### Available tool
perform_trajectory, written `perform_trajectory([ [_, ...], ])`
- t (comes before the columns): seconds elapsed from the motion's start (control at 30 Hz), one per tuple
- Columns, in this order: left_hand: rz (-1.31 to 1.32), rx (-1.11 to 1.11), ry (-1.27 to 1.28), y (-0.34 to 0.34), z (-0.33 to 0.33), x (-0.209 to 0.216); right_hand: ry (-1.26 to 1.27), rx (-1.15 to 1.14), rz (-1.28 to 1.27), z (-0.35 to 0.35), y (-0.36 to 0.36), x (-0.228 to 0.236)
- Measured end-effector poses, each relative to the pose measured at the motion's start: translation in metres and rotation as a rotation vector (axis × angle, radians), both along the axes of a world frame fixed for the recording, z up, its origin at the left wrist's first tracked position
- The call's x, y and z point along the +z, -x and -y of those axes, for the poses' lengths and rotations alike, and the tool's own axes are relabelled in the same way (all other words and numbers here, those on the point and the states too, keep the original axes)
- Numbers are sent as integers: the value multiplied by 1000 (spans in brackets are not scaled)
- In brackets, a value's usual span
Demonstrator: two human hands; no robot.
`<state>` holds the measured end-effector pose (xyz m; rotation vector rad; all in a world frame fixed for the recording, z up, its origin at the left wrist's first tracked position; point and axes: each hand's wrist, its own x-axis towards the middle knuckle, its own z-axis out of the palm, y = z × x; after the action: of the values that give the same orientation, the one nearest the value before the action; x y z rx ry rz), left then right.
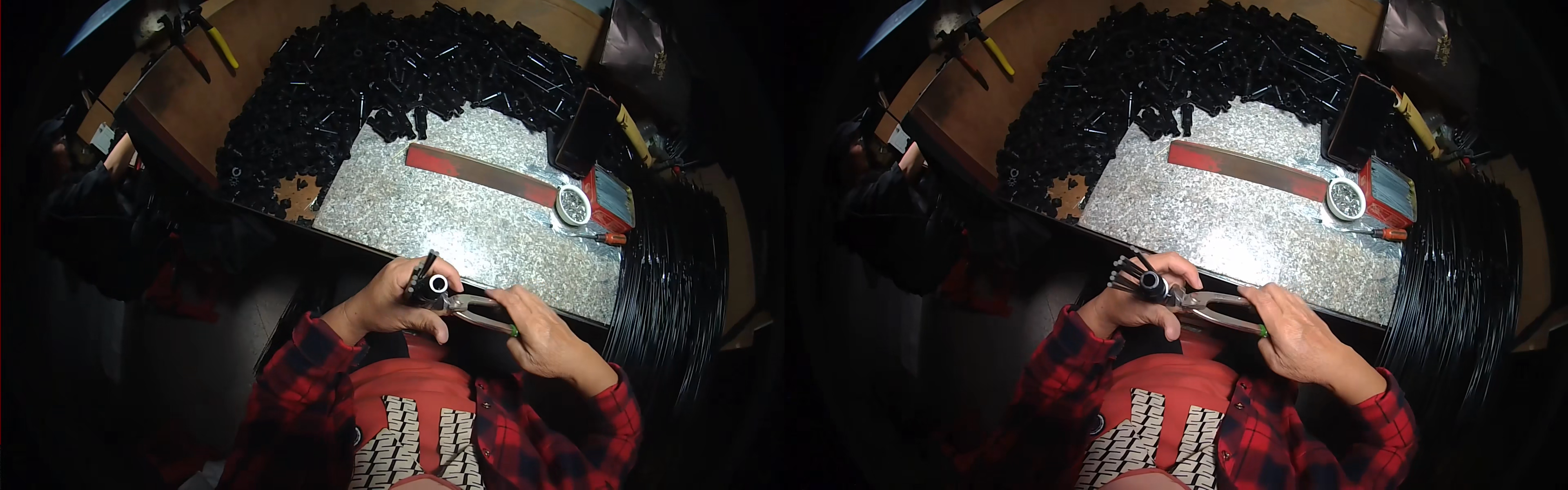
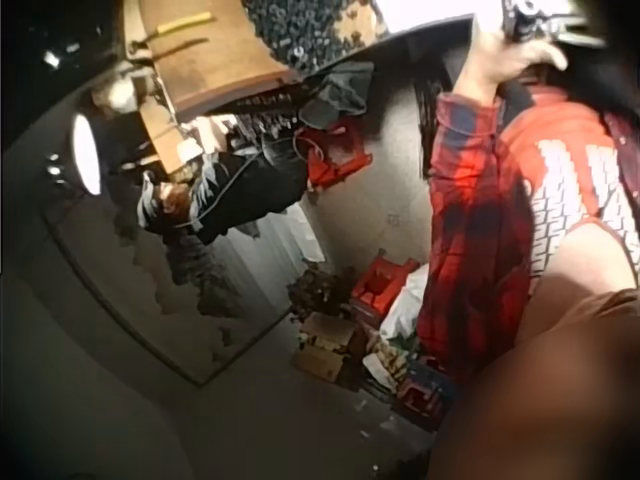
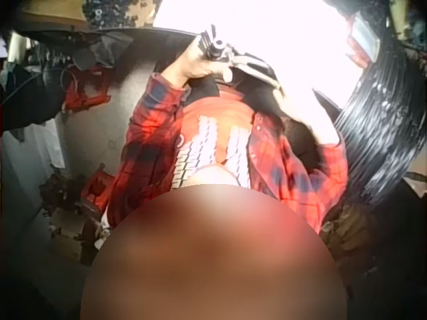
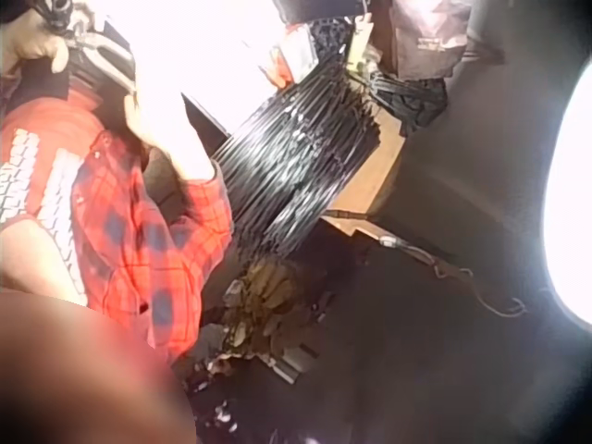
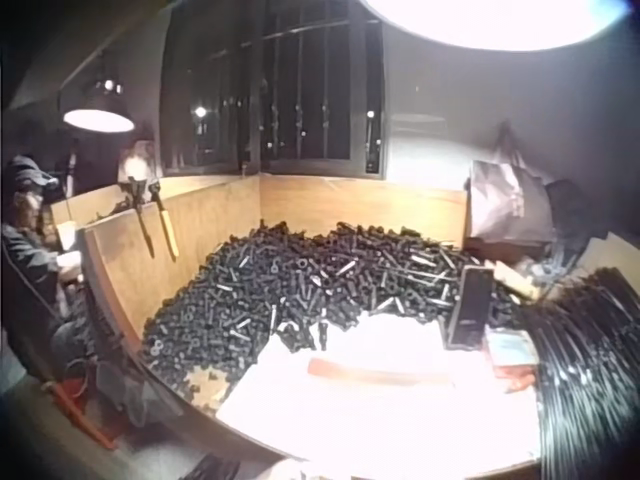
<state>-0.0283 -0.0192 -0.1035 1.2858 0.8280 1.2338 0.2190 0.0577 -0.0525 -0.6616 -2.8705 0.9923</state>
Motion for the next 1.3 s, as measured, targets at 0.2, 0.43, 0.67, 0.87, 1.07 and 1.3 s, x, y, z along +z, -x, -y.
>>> perform_trajectory([
  [0.2,117,79,50,-2,6,-8,246,1,-21,4,7,-23],
  [0.43,177,163,132,-6,9,-7,169,-157,-70,11,20,-38],
  [0.67,59,200,42,3,8,-26,-193,-256,-56,-4,8,-26],
  [0.87,64,284,14,-7,1,-51,-523,-547,-167,-65,-28,-18],
  [1.07,60,207,6,-6,31,-15,-592,-720,7,-139,-36,-8],
  [1.3,-22,204,5,-11,30,-19,-544,-648,250,-170,-19,-11],
])
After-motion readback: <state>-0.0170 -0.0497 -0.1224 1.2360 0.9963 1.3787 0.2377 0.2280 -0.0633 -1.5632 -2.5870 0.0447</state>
